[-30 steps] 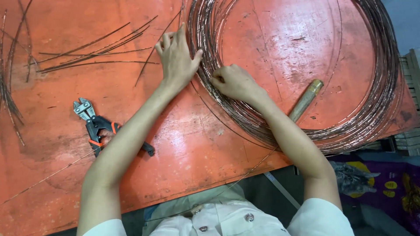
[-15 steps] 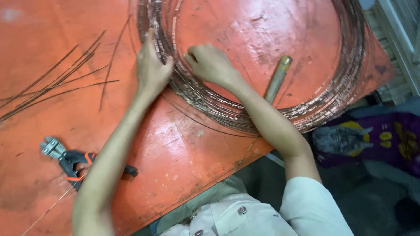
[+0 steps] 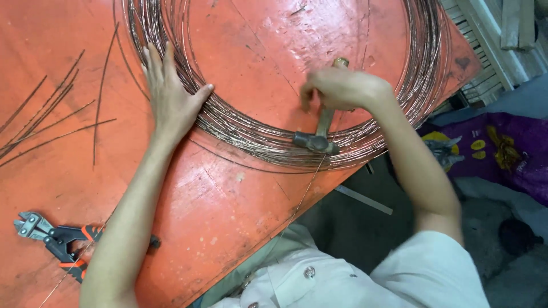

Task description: Processing copper wires by straightening, cutting, and hammering them on a workbench.

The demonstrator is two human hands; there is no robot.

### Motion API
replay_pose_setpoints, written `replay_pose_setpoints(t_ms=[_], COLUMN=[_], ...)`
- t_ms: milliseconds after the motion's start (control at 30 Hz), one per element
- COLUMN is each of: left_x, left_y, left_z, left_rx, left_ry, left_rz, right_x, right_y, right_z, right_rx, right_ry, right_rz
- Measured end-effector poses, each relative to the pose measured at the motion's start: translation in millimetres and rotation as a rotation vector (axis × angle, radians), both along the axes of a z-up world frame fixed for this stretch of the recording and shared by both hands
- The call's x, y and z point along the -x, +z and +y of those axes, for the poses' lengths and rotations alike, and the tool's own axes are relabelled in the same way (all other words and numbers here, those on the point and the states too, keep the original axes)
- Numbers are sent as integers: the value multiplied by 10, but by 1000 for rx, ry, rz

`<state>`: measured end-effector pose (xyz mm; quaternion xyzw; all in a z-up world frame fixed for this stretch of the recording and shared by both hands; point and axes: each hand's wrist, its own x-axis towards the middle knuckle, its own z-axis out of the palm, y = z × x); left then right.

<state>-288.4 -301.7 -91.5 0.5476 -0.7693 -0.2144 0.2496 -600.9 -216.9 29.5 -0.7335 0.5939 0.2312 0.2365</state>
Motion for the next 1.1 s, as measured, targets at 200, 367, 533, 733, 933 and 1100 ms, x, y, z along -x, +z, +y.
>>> replay_pose_setpoints(t_ms=[200,367,533,733,933,1100], left_x=[0,11,-20,-38,-71,-56], left_y=[-57,-4,-40,-15,-94,-257], left_z=[-40,15,-11,1,-12,-85], left_rx=[16,12,31,20,135,225], left_ry=[1,-13,9,-1,-31,4], left_rz=[-19,12,-10,-25,54,66], right_x=[212,346,469,263,-331,-864], right_y=[-107,-196,-303,-467,-806,-1168], right_z=[286,265,125,-287,-1057,-1955], right_rx=[62,105,153,431,803,1066], right_ry=[94,139,197,183,23,-67], right_rz=[-6,4,-173,-409,-622,-629])
